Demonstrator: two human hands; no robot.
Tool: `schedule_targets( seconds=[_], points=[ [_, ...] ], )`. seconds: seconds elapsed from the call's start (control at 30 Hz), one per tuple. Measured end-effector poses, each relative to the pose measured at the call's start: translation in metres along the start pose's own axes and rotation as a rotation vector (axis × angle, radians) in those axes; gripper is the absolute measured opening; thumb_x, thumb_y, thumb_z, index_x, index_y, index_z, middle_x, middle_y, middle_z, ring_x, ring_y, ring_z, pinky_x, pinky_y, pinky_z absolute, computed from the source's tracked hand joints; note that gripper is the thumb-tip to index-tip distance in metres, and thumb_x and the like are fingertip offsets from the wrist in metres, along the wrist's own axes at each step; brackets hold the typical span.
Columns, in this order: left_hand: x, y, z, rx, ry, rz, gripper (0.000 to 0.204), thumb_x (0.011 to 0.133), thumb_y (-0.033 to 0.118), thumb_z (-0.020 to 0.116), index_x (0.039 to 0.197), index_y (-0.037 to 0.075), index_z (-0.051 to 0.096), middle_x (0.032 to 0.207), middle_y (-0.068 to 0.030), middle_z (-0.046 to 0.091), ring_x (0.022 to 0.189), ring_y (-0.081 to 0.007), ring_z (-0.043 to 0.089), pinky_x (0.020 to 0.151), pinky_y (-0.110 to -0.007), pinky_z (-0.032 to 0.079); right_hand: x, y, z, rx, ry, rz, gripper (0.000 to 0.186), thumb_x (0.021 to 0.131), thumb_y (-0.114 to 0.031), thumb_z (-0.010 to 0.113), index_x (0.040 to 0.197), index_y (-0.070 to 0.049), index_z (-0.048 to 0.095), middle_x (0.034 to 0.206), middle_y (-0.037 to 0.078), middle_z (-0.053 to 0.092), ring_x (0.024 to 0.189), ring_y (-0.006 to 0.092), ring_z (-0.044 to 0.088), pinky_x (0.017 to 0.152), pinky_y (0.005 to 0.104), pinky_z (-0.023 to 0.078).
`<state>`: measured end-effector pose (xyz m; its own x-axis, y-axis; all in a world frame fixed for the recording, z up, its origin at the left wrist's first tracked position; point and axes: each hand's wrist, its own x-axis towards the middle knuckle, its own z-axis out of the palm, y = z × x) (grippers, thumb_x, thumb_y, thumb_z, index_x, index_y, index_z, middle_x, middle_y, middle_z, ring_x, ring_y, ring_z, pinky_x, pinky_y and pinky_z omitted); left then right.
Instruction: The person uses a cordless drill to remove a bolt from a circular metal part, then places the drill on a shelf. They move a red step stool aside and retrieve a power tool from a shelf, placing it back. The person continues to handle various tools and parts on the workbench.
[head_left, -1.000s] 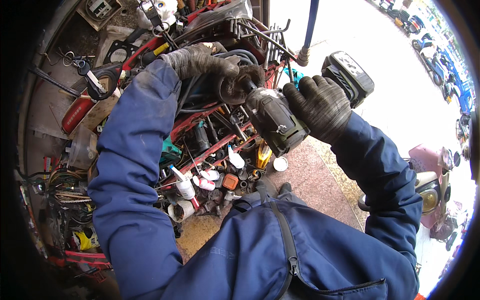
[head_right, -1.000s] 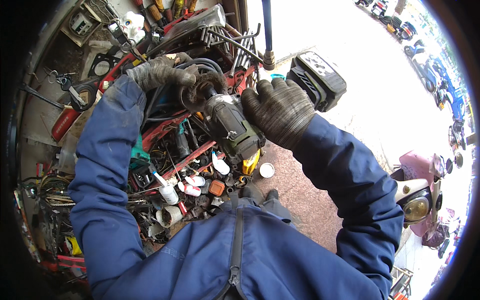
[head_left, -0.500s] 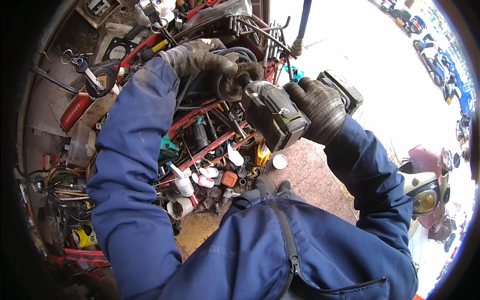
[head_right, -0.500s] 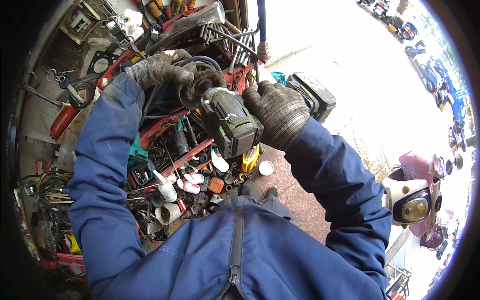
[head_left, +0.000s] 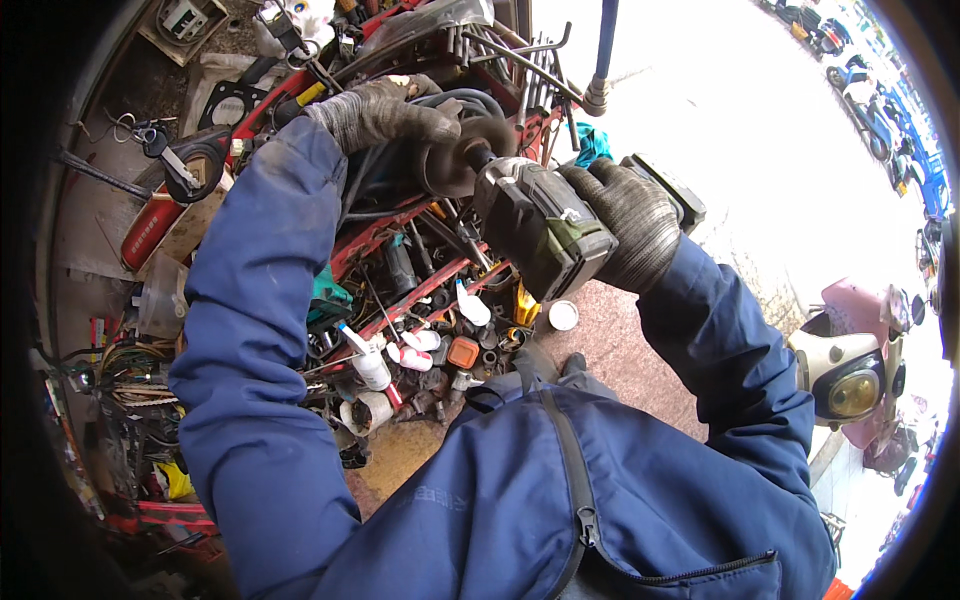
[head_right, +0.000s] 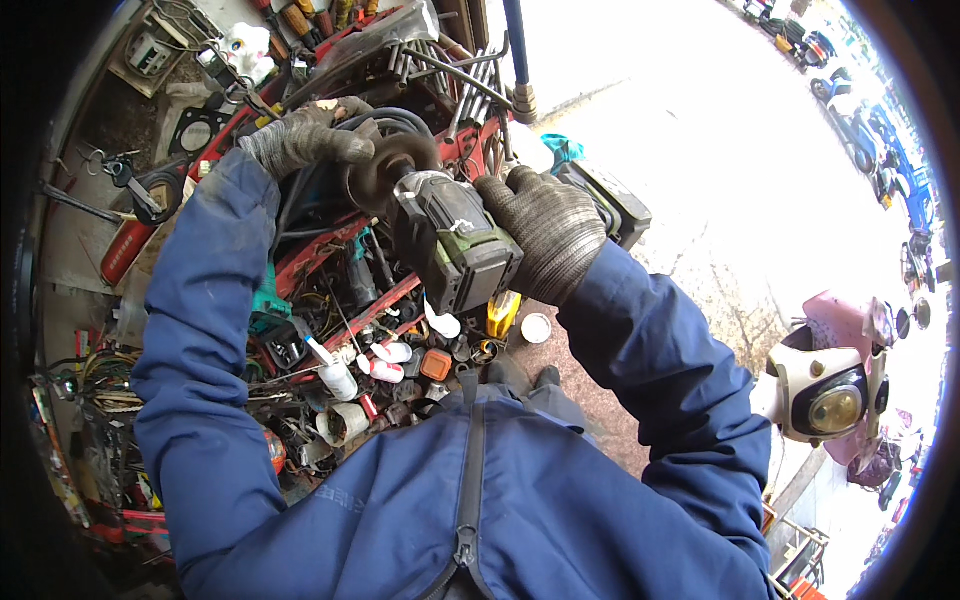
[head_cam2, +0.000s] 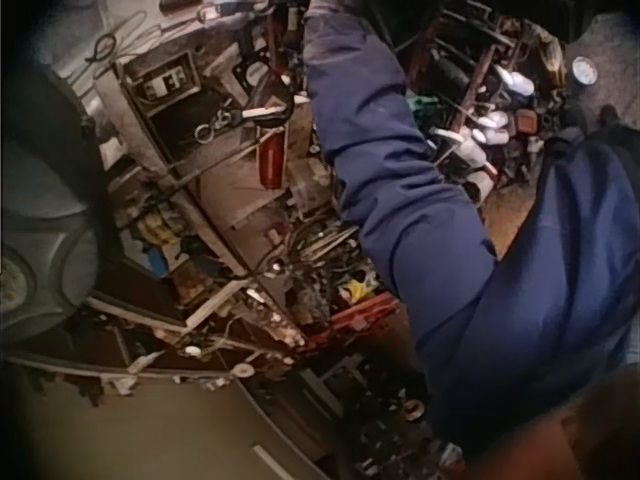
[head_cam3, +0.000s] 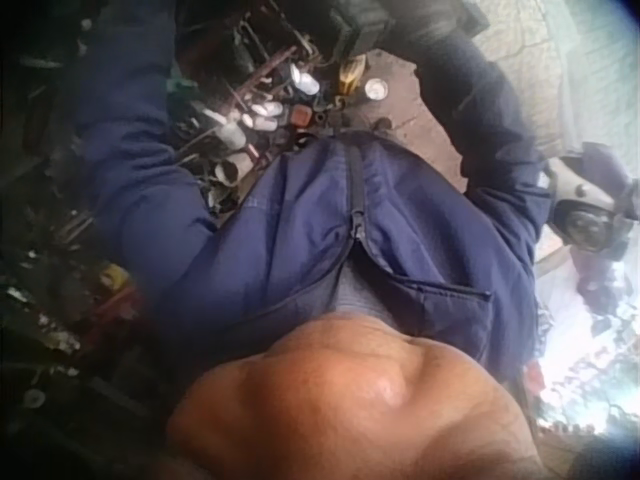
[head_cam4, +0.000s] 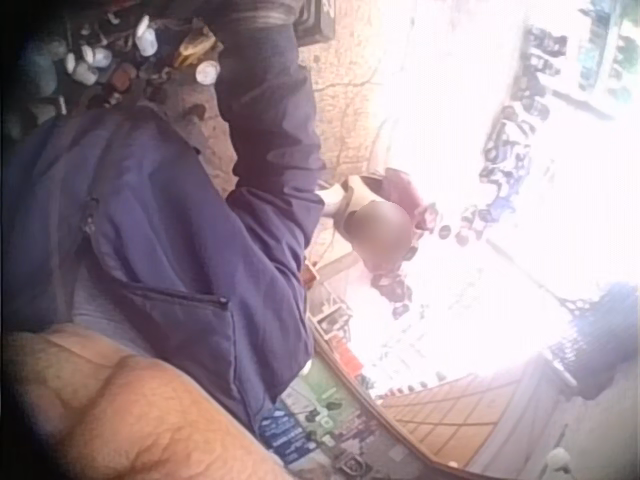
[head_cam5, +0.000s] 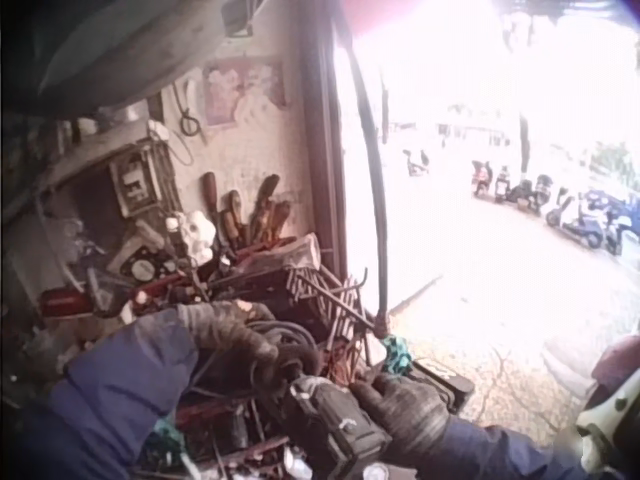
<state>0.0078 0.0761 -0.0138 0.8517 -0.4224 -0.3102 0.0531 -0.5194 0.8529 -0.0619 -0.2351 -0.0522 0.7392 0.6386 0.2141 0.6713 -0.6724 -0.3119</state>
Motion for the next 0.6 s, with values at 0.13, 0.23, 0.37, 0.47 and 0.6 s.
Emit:
schedule_targets(
  seconds=[0.13, 0.23, 0.37, 0.47, 0.6],
  points=[
    [0.004, -0.002, -0.003, 0.077, -0.002, -0.017, 0.063, 0.069, 0.035, 0.083, 0.119, 0.005, 0.058, 0.109, -0.0025, 0.062, 0.104, -0.0126, 0.055, 0.096, -0.031, 0.042, -0.003, 0.001, 0.004, -0.004, 0.041, -0.034, 0.057, 0.067, -0.034, 0.076, 0.116, -0.008, 0.062, 0.090, 0.016, 0.059, 0.076, 0.0352, 0.061, 0.067, 0.0453, 0.050],
    [0.004, -0.001, -0.004, 0.092, 0.000, -0.017, 0.064, 0.070, 0.035, 0.082, 0.121, 0.004, 0.058, 0.111, -0.0038, 0.062, 0.106, -0.0135, 0.055, 0.098, -0.031, 0.041, -0.003, 0.001, 0.005, -0.025, 0.037, -0.012, 0.057, 0.067, -0.035, 0.076, 0.115, -0.008, 0.062, 0.090, 0.016, 0.059, 0.076, 0.0350, 0.061, 0.066, 0.0451, 0.050],
    [0.003, -0.002, -0.002, 0.057, 0.019, -0.010, 0.066, 0.069, 0.035, 0.083, 0.121, 0.004, 0.058, 0.112, -0.0044, 0.062, 0.106, -0.0142, 0.055, 0.099, -0.032, 0.041, -0.003, 0.001, 0.006, -0.007, 0.045, -0.010, 0.059, 0.067, -0.036, 0.076, 0.116, -0.008, 0.061, 0.092, 0.016, 0.060, 0.078, 0.0354, 0.062, 0.068, 0.0452, 0.050],
    [0.004, -0.004, -0.003, 0.057, 0.035, -0.020, 0.066, 0.069, 0.036, 0.083, 0.121, 0.004, 0.058, 0.111, -0.0038, 0.062, 0.107, -0.0140, 0.055, 0.099, -0.031, 0.041, -0.005, 0.002, 0.009, 0.026, 0.012, 0.016, 0.060, 0.066, -0.036, 0.076, 0.117, -0.008, 0.060, 0.095, 0.017, 0.060, 0.081, 0.0360, 0.062, 0.071, 0.0450, 0.051],
    [0.005, -0.006, -0.005, 0.081, 0.040, -0.033, 0.065, 0.070, 0.035, 0.083, 0.121, 0.004, 0.058, 0.110, -0.0027, 0.062, 0.106, -0.0132, 0.055, 0.099, -0.030, 0.041, -0.005, 0.002, 0.012, 0.079, -0.019, 0.057, 0.061, 0.066, -0.034, 0.077, 0.118, -0.007, 0.060, 0.099, 0.018, 0.060, 0.085, 0.0366, 0.062, 0.075, 0.0447, 0.051]
  ],
)
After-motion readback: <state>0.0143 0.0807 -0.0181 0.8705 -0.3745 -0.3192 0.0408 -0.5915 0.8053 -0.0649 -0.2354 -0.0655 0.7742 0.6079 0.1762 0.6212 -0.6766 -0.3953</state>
